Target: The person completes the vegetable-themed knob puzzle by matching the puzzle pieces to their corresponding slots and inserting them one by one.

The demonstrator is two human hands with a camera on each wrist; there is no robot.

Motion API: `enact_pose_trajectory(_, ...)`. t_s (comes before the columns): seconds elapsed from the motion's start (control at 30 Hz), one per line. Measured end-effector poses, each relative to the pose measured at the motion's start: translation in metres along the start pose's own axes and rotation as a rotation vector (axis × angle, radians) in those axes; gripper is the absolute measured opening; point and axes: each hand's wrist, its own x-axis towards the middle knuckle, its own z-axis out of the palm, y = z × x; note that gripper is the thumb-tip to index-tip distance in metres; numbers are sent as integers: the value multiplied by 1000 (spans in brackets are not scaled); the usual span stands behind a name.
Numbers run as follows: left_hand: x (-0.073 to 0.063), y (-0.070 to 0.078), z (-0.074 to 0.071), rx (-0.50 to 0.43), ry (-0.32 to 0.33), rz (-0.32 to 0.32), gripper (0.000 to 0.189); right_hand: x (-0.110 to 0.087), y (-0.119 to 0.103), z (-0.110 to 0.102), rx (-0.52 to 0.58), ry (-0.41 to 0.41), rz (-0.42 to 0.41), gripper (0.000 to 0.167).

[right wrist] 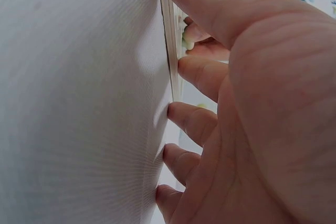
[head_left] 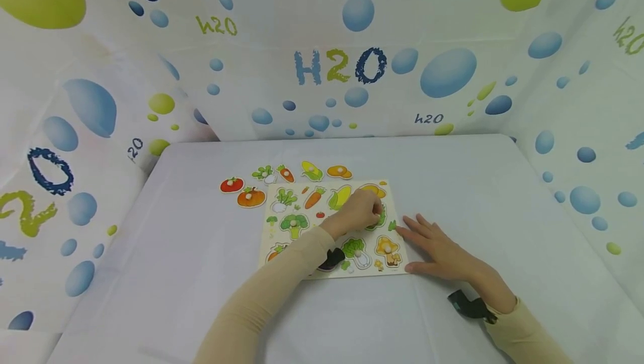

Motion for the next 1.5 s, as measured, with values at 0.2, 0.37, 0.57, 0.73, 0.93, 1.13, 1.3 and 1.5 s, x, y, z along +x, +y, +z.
enact_pose_trajectory(0.2,-2,0,-2,0,-11,-16,7,2,1,1,-1,-1,-1,77)
enact_pose_trajectory(0.37,-4,-1,-2,-32,-18,-33,7,1,1,3,2,4,-5,77)
enact_pose_trajectory(0.57,-10,-3,-11,-9,-6,-32,13,0,-2,4,16,-2,-1,77)
enact_pose_trajectory(0.73,-25,-9,-40,-94,129,-22,25,-1,-4,3,4,5,6,76)
enact_pose_trajectory(0.93,-51,-39,-79,-168,385,-63,22,-1,-4,3,-11,4,26,78)
enact_pose_trajectory(1.13,-87,-85,-109,-182,554,-260,29,0,-5,1,-5,-5,38,79)
enact_pose_trajectory(1.3,-117,-125,-120,-172,608,-411,31,0,-5,0,-2,-5,37,79)
enact_pose_trajectory(1.5,-142,-163,-119,-169,611,-533,32,-1,-4,1,-3,-3,32,78)
